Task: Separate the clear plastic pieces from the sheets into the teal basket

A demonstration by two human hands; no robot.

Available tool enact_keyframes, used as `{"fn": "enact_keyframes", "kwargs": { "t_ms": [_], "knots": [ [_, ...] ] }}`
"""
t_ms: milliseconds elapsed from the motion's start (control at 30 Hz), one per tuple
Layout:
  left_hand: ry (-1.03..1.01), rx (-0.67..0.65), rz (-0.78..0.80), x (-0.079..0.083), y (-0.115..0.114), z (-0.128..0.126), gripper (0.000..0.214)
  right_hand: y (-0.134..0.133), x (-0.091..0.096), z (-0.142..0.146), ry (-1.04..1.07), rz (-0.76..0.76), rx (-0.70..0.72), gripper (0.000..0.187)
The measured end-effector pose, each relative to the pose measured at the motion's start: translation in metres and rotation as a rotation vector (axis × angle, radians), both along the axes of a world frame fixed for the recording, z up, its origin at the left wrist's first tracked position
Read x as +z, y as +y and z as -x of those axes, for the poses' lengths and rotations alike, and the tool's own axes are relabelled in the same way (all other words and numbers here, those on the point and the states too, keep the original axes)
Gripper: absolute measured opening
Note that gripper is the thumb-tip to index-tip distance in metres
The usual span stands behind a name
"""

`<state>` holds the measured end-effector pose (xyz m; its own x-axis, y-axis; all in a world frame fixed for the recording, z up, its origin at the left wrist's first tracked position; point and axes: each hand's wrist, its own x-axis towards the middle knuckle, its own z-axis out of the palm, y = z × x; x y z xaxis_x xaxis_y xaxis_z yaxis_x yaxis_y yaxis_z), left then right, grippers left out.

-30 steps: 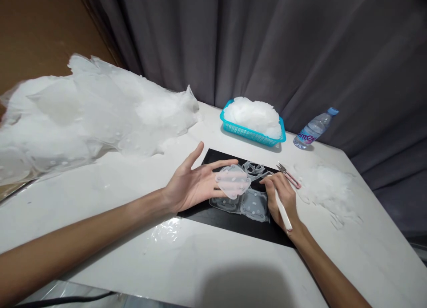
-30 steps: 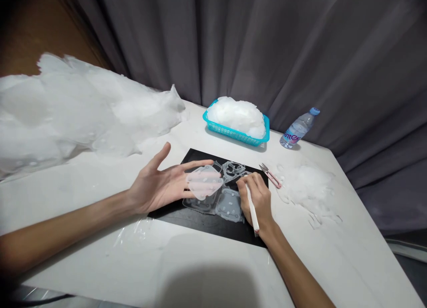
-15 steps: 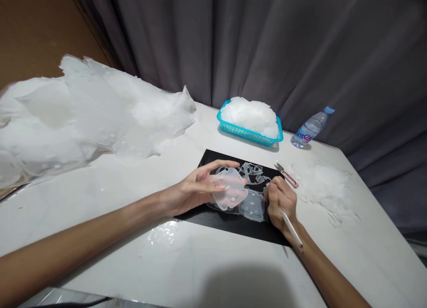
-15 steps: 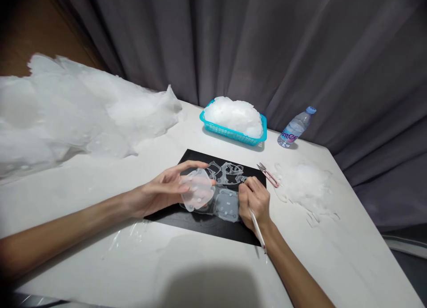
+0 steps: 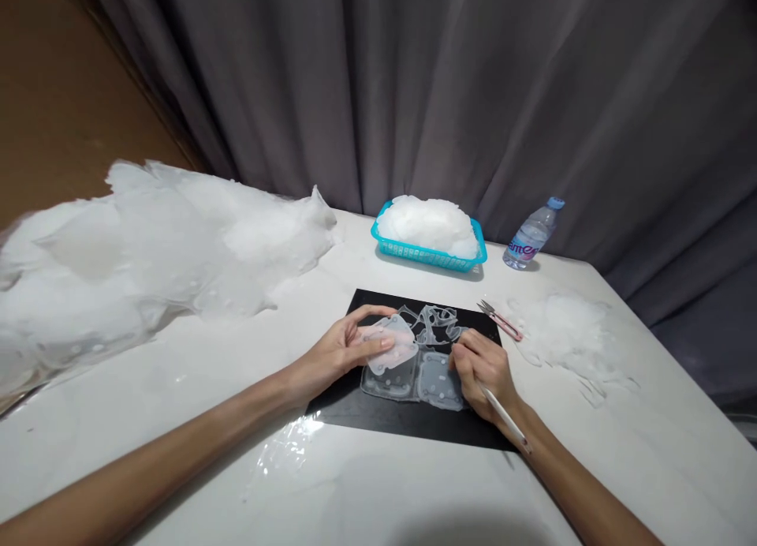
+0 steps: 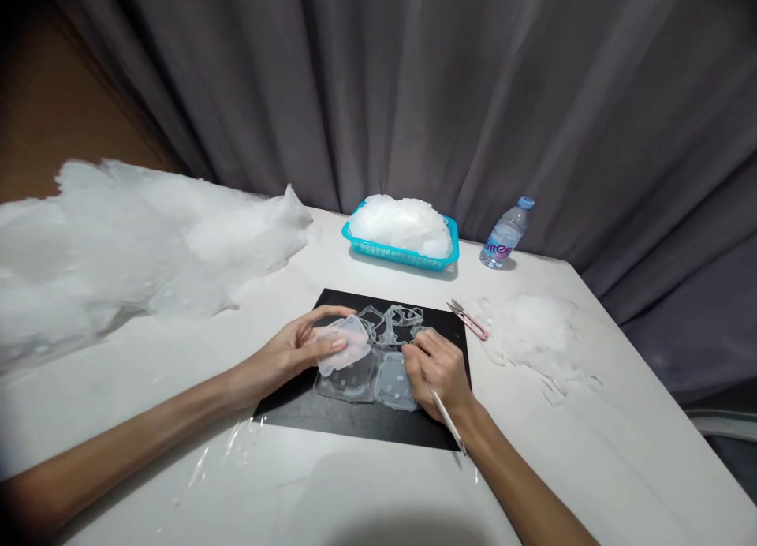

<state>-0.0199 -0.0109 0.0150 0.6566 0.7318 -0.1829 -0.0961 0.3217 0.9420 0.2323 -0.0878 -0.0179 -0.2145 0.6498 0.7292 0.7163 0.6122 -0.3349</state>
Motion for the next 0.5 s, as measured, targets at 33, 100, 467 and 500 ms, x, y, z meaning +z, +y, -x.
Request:
{"fn": "enact_keyframes", "kwargs": {
  "t_ms": [33, 100, 467, 500],
  "knots": [
    [0.028, 0.017, -0.017, -0.001, 0.001, 0.0, 0.057, 0.0, 0.0, 0.001, -0.011, -0.001, 0.004, 0.037],
    [0.067, 0.04, -0.041, -0.003, 0.003, -0.002, 0.057, 0.002, 0.0, 0.002, -0.038, -0.018, 0.008, 0.036],
    [0.305, 0.285, -0.557, -0.006, 0.074, 0.0, 0.06, 0.005, -0.005, 0.012, -0.152, -0.048, -0.005, 0.037],
    [0.313, 0.31, -0.582, -0.005, 0.088, -0.002, 0.063, 0.005, -0.006, 0.012, -0.151, -0.045, -0.002, 0.037]
  ]
}}
